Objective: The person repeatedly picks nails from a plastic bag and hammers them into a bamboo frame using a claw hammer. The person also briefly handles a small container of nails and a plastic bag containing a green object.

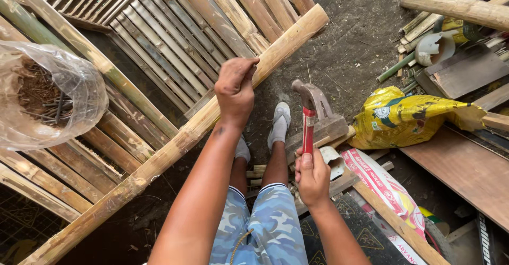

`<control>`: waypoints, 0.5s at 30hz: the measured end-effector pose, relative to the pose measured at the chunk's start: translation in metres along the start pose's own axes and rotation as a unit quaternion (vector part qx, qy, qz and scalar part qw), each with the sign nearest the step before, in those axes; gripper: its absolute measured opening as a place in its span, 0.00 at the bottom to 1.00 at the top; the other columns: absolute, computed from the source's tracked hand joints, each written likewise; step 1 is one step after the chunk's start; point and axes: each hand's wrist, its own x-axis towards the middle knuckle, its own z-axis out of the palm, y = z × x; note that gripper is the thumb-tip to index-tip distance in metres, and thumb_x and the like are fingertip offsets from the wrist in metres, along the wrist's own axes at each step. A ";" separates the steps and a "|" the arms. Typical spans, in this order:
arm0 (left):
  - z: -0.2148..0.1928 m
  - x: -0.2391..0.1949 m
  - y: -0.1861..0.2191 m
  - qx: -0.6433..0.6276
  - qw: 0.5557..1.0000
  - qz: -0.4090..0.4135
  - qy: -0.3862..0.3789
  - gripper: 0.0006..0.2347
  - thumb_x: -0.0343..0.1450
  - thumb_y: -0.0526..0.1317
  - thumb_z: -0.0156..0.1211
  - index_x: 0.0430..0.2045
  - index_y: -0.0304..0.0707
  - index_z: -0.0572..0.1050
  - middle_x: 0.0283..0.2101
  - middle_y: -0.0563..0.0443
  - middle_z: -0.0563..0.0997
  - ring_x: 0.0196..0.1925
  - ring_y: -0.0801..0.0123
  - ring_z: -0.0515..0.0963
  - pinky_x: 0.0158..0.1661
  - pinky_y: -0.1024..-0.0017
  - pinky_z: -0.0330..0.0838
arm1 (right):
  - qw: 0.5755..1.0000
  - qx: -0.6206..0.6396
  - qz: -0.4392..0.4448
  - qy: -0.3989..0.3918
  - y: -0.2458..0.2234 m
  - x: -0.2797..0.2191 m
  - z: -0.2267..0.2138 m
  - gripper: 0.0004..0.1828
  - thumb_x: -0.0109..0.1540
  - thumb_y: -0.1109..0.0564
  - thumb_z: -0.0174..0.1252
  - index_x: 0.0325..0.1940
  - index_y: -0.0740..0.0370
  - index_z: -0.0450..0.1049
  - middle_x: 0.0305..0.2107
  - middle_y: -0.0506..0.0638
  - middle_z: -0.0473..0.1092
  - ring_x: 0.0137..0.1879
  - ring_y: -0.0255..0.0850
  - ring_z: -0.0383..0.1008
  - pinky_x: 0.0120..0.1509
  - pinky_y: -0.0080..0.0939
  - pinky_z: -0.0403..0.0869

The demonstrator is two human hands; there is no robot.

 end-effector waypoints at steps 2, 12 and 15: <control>0.004 0.004 -0.005 -0.011 1.000 -0.022 -0.012 0.05 0.73 0.30 0.63 0.40 0.36 0.81 0.40 0.46 0.85 0.43 0.62 0.86 0.46 0.69 0.78 | 0.998 0.015 -0.051 -0.015 -0.015 0.002 0.000 0.19 0.73 0.48 0.42 0.48 0.68 0.69 0.23 0.45 0.67 0.24 0.28 0.64 0.27 0.30 0.65; 0.004 0.001 -0.006 0.052 0.996 0.046 -0.049 0.09 0.68 0.25 0.61 0.39 0.35 0.80 0.41 0.45 0.84 0.48 0.53 0.84 0.50 0.63 0.78 | 0.985 -0.014 -0.159 -0.061 -0.071 0.002 -0.009 0.25 0.74 0.41 0.41 0.51 0.67 0.67 0.26 0.47 0.68 0.26 0.30 0.67 0.29 0.29 0.68; 0.004 -0.001 -0.008 0.043 0.997 0.046 -0.041 0.10 0.67 0.25 0.62 0.39 0.35 0.80 0.42 0.46 0.84 0.49 0.54 0.84 0.50 0.64 0.78 | 0.958 0.110 -0.243 -0.102 -0.079 -0.007 -0.008 0.26 0.74 0.38 0.45 0.53 0.67 0.64 0.34 0.52 0.67 0.33 0.35 0.66 0.35 0.33 0.70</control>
